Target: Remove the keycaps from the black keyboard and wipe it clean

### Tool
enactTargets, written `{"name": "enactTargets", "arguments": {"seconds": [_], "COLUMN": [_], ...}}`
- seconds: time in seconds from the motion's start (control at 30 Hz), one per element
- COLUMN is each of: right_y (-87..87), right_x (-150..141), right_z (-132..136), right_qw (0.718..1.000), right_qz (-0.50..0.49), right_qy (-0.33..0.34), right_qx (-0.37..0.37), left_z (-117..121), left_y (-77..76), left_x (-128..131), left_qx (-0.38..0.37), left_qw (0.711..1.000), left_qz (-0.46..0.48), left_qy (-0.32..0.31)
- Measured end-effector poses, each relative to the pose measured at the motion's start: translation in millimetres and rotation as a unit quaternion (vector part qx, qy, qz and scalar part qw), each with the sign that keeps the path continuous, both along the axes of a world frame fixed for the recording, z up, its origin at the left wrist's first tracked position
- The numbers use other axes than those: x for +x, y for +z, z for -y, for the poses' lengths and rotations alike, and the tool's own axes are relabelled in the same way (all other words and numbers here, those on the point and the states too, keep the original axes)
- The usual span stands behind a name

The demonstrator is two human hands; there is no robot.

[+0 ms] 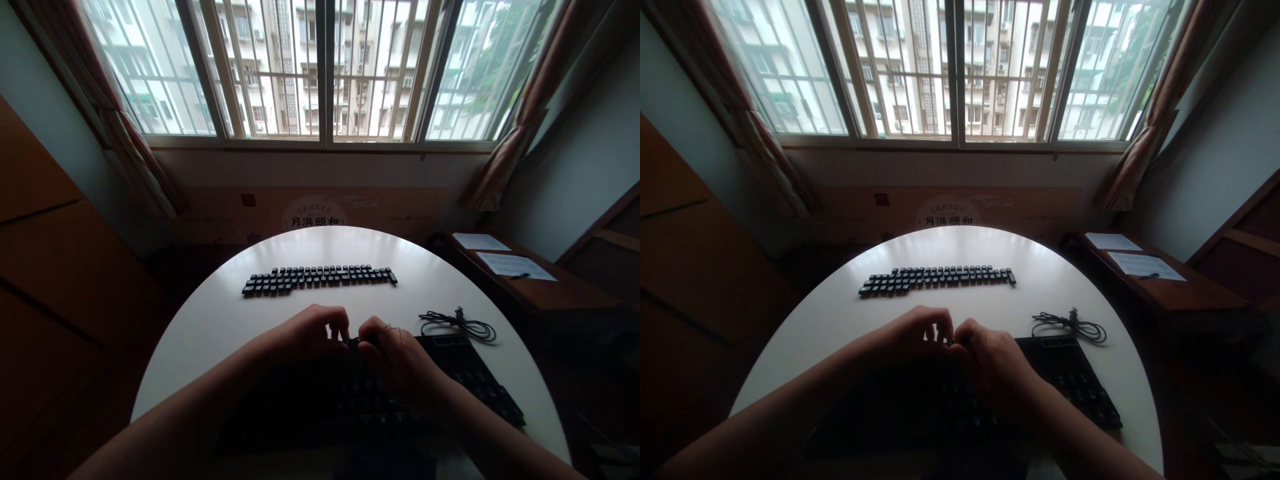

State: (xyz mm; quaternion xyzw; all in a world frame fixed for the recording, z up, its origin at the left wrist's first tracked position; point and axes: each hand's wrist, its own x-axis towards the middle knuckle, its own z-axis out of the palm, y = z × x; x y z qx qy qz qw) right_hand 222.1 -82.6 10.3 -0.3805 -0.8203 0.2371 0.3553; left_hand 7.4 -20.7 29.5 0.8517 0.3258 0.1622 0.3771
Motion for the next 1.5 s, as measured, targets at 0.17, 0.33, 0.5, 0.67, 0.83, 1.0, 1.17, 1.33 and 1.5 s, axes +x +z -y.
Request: {"name": "enactTargets", "arguments": {"seconds": [0.17, 0.33, 0.5, 0.67, 0.83, 1.0, 1.17, 1.33, 1.5], "right_y": [1.6, 1.3, -1.9, -2.8, -3.3, -3.0, -1.9, -2.1, -1.9], "right_x": [6.9, 10.8, 8.5, 11.9, 12.0, 9.9, 10.6, 11.2, 11.2], "right_z": [-1.6, -4.5, -4.7, -3.0, -2.8, -2.9, -1.7, -1.7, -1.6], "right_qw": [0.998, 0.995, 0.995, 0.993, 0.993, 0.992, 0.993, 0.993, 0.993], "right_qz": [-0.037, -0.086, -0.095, -0.118, -0.122, -0.123, -0.119, -0.118, -0.119], "right_qy": [-0.022, -0.029, 0.002, 0.006, 0.001, 0.007, -0.002, 0.001, 0.007], "right_qx": [0.036, 0.042, 0.008, -0.003, 0.001, 0.006, 0.016, 0.015, 0.017], "left_z": [-8.3, -37.9, -67.9, -72.5, -69.6, -73.2, -80.4, -84.4, -85.7], "left_y": [-4.3, -4.3, -10.6, -20.2, -18.9, -22.3, -32.8, -37.8, -38.7], "left_x": [-5.3, -33.5, -67.5, -73.5, -72.0, -77.1, -80.1, -78.8, -77.1], "left_qx": [0.058, 0.201, 0.275, 0.26, 0.277, 0.317, 0.357, 0.397, 0.41], "left_qw": [0.998, 0.972, 0.942, 0.94, 0.925, 0.908, 0.892, 0.866, 0.853], "left_qz": [0.017, 0.0, -0.089, -0.196, -0.234, -0.235, -0.227, -0.231, -0.241], "left_qy": [0.036, 0.126, 0.172, 0.101, 0.116, 0.139, 0.159, 0.197, 0.215]}}
